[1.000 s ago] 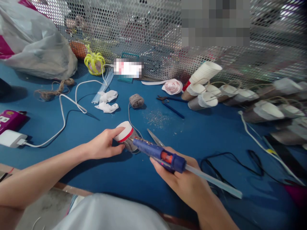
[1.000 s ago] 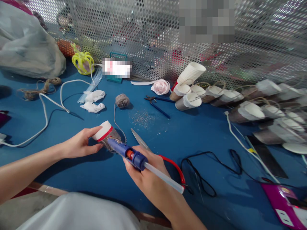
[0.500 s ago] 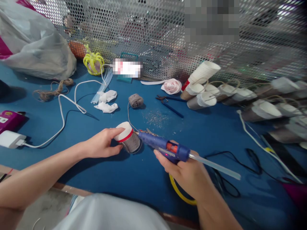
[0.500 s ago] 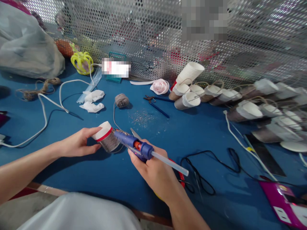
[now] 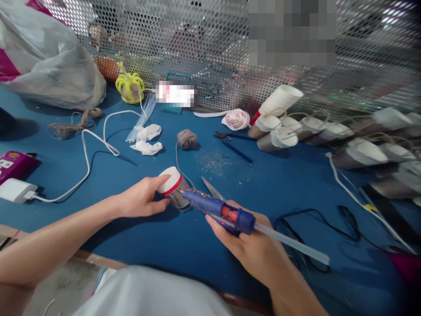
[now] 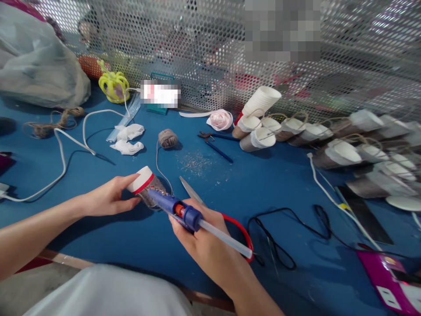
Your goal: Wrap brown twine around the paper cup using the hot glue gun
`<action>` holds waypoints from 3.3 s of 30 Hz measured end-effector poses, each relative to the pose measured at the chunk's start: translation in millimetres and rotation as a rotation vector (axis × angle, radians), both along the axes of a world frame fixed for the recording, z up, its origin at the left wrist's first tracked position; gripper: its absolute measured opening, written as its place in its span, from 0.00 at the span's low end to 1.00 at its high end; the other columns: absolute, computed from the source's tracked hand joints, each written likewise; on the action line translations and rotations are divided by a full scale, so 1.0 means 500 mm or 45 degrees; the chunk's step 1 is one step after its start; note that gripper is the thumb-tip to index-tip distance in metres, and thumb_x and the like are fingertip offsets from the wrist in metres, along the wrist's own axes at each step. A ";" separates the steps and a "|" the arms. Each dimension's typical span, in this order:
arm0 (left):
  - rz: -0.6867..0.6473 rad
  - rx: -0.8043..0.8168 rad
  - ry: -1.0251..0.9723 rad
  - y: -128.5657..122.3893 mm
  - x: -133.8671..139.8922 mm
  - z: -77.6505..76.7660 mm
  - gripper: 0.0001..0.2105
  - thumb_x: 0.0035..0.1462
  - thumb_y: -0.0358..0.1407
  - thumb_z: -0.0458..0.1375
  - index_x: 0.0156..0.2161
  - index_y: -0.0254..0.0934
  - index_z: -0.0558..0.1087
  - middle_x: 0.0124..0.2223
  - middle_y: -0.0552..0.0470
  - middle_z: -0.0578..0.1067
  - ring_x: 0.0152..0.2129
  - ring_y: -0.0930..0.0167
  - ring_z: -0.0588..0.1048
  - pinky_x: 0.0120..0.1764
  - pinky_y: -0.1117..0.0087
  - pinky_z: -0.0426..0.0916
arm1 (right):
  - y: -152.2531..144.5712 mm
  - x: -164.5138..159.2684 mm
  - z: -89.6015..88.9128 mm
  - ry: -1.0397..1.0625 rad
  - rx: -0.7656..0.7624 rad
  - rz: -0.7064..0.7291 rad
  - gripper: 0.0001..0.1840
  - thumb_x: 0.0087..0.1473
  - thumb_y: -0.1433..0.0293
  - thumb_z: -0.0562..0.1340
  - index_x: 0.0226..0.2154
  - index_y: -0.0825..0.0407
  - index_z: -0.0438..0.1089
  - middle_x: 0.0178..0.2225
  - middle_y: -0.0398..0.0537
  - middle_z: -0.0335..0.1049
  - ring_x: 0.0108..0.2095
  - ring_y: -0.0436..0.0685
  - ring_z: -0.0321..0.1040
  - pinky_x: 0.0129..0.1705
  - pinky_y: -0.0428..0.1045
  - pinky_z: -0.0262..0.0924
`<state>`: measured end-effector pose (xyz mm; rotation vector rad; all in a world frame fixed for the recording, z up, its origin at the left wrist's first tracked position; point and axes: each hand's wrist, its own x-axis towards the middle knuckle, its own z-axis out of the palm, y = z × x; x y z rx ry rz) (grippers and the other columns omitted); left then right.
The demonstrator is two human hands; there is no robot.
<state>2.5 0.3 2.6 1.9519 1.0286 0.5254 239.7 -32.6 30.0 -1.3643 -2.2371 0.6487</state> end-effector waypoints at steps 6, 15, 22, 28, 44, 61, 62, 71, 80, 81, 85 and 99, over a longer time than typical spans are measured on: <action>0.018 0.036 0.014 -0.001 0.002 -0.005 0.09 0.51 0.29 0.51 0.40 0.32 0.64 0.32 0.52 0.72 0.26 0.75 0.67 0.31 0.76 0.64 | -0.005 -0.011 0.003 -0.050 -0.050 0.034 0.05 0.53 0.68 0.56 0.27 0.49 0.63 0.21 0.39 0.65 0.21 0.49 0.61 0.25 0.45 0.58; -0.007 0.042 0.007 -0.001 -0.001 -0.003 0.10 0.50 0.29 0.51 0.40 0.33 0.65 0.32 0.52 0.72 0.25 0.75 0.67 0.29 0.76 0.63 | -0.003 -0.007 0.002 -0.046 0.025 0.024 0.04 0.51 0.68 0.57 0.27 0.49 0.63 0.20 0.38 0.66 0.21 0.48 0.63 0.25 0.44 0.59; -0.053 0.013 -0.023 0.001 -0.004 -0.001 0.14 0.50 0.28 0.51 0.44 0.32 0.65 0.32 0.53 0.73 0.26 0.75 0.68 0.30 0.77 0.64 | 0.013 0.009 0.000 -0.047 0.095 -0.079 0.07 0.50 0.64 0.57 0.24 0.49 0.66 0.14 0.38 0.64 0.14 0.50 0.61 0.19 0.46 0.58; -0.070 0.053 0.000 0.005 -0.001 0.002 0.13 0.48 0.27 0.51 0.42 0.32 0.66 0.32 0.51 0.73 0.26 0.75 0.68 0.32 0.76 0.64 | 0.024 0.010 -0.007 -0.098 0.089 -0.103 0.13 0.51 0.62 0.56 0.20 0.49 0.68 0.13 0.39 0.65 0.16 0.51 0.64 0.20 0.46 0.59; -0.007 0.029 0.018 0.002 -0.002 -0.004 0.12 0.48 0.29 0.52 0.41 0.32 0.67 0.34 0.50 0.74 0.27 0.74 0.70 0.31 0.76 0.65 | 0.021 0.008 0.010 0.123 -0.241 -0.251 0.17 0.49 0.62 0.58 0.14 0.49 0.62 0.08 0.37 0.59 0.13 0.50 0.62 0.21 0.46 0.61; 0.177 0.133 -0.007 -0.003 -0.002 -0.011 0.12 0.51 0.33 0.52 0.41 0.31 0.66 0.33 0.51 0.73 0.30 0.72 0.70 0.34 0.74 0.66 | 0.153 0.084 -0.069 0.278 -0.400 -0.803 0.15 0.45 0.58 0.59 0.21 0.54 0.65 0.16 0.44 0.65 0.15 0.49 0.60 0.19 0.46 0.58; 0.181 0.141 -0.004 -0.003 -0.002 -0.011 0.12 0.51 0.33 0.52 0.41 0.30 0.66 0.33 0.51 0.73 0.30 0.72 0.70 0.34 0.74 0.66 | 0.157 0.083 -0.073 0.255 -0.402 -0.825 0.15 0.45 0.58 0.59 0.21 0.53 0.64 0.15 0.44 0.64 0.14 0.49 0.60 0.19 0.46 0.59; 0.189 0.160 -0.015 -0.004 -0.002 -0.013 0.11 0.51 0.33 0.52 0.41 0.31 0.66 0.33 0.51 0.73 0.30 0.71 0.71 0.34 0.74 0.66 | 0.165 0.093 -0.067 -0.222 -0.111 -0.975 0.17 0.42 0.58 0.60 0.25 0.56 0.68 0.29 0.62 0.70 0.37 0.71 0.67 0.37 0.59 0.57; 0.218 0.169 -0.082 -0.006 0.003 -0.011 0.12 0.52 0.33 0.52 0.43 0.31 0.65 0.33 0.52 0.73 0.27 0.73 0.70 0.32 0.75 0.65 | 0.050 -0.054 -0.027 0.192 -0.961 -0.021 0.22 0.48 0.58 0.57 0.43 0.55 0.62 0.18 0.41 0.64 0.15 0.48 0.58 0.19 0.46 0.56; 0.218 0.176 -0.088 -0.006 0.003 -0.010 0.12 0.52 0.33 0.52 0.42 0.31 0.65 0.33 0.52 0.73 0.27 0.73 0.70 0.32 0.75 0.65 | 0.044 -0.069 -0.032 0.262 -1.033 0.025 0.22 0.48 0.59 0.58 0.43 0.54 0.61 0.20 0.40 0.64 0.15 0.47 0.57 0.18 0.45 0.55; 0.234 0.185 -0.035 -0.004 0.002 -0.011 0.12 0.51 0.33 0.52 0.41 0.31 0.65 0.32 0.52 0.72 0.28 0.73 0.69 0.33 0.74 0.65 | 0.041 -0.081 -0.043 0.370 -0.963 -0.015 0.12 0.48 0.62 0.58 0.32 0.54 0.64 0.21 0.40 0.61 0.18 0.46 0.56 0.17 0.42 0.51; -0.153 -0.010 -0.102 -0.016 0.005 0.014 0.10 0.49 0.28 0.52 0.39 0.31 0.68 0.34 0.51 0.73 0.29 0.74 0.69 0.35 0.76 0.65 | 0.046 -0.048 -0.020 0.391 -0.237 -0.173 0.13 0.51 0.62 0.56 0.25 0.54 0.67 0.17 0.39 0.55 0.18 0.46 0.49 0.19 0.43 0.48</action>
